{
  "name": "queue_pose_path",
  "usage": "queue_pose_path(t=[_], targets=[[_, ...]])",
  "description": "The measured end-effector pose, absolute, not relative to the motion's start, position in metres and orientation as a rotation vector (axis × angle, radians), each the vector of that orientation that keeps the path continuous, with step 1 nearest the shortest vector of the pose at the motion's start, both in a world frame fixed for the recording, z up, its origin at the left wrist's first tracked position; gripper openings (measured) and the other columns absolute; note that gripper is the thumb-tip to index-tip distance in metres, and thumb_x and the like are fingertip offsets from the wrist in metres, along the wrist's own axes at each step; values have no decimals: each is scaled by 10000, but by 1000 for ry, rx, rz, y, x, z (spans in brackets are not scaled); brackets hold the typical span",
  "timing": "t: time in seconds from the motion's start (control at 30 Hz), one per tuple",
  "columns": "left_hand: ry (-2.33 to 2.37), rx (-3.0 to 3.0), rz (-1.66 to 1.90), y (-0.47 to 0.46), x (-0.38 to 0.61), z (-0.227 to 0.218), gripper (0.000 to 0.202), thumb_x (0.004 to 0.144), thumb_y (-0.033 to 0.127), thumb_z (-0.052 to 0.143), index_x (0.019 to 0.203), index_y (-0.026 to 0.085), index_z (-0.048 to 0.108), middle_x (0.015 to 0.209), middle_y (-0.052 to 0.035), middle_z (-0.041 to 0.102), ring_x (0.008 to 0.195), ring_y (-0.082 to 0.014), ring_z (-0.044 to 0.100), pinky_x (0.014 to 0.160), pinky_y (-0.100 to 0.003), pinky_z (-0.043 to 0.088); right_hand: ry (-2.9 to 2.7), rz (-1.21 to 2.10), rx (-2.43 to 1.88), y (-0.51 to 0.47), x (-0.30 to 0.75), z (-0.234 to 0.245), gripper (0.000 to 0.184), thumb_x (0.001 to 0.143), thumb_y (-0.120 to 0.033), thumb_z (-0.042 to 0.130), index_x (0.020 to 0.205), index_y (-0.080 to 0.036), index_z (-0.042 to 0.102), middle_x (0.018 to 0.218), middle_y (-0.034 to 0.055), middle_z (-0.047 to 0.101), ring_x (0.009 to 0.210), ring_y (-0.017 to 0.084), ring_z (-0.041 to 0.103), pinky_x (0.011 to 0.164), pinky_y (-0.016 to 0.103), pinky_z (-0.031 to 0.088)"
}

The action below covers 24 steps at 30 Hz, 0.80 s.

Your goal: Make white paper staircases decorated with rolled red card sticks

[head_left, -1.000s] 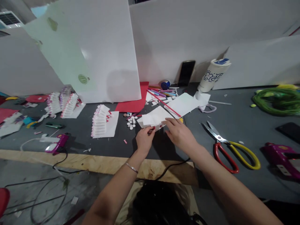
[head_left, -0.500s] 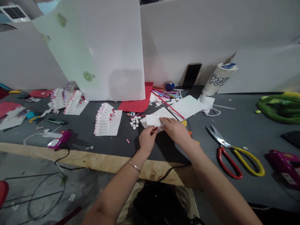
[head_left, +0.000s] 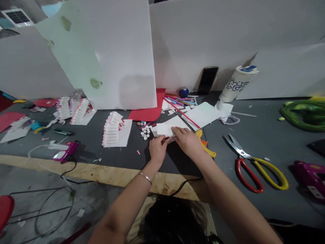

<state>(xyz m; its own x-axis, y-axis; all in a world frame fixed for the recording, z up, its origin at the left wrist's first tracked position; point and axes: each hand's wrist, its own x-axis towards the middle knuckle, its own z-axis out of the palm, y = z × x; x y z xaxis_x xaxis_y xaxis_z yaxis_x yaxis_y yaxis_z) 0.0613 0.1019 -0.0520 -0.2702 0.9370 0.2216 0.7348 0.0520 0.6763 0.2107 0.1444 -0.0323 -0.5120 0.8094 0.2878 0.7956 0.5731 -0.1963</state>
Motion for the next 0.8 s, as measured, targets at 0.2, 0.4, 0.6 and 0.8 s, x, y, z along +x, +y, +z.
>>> queue_pose_path(t=[0.2,0.4,0.6,0.8], targets=[[2110,1771,936,101,62,-50,65,839,232,668,859,212,727,868,-45,751,891,-228,635,777,-341,361,-2459,53,-1296,143,211,-32,380,924,-208,500,1299,-165,550,1286,127,633,1063,291,595,885,400,479],[2121,1768,901,100,63,-48,78,834,188,658,873,209,722,877,-43,751,900,-231,633,791,-348,355,-2456,68,-1325,141,211,-29,446,925,-211,505,1369,-178,506,1307,134,612,1069,287,599,878,394,483],[2164,1734,843,101,64,-47,99,851,197,637,895,219,723,917,-31,754,933,-226,629,828,-350,356,-2485,49,-1329,138,212,-25,435,936,-212,490,1368,-256,526,1311,105,606,1035,265,608,858,376,478],[2190,1689,789,101,65,-45,103,865,216,618,888,220,718,918,-24,754,955,-214,628,860,-346,354,-2498,55,-1346,136,213,-23,442,938,-204,471,1374,-256,522,1312,97,607,1038,261,601,852,371,474]])
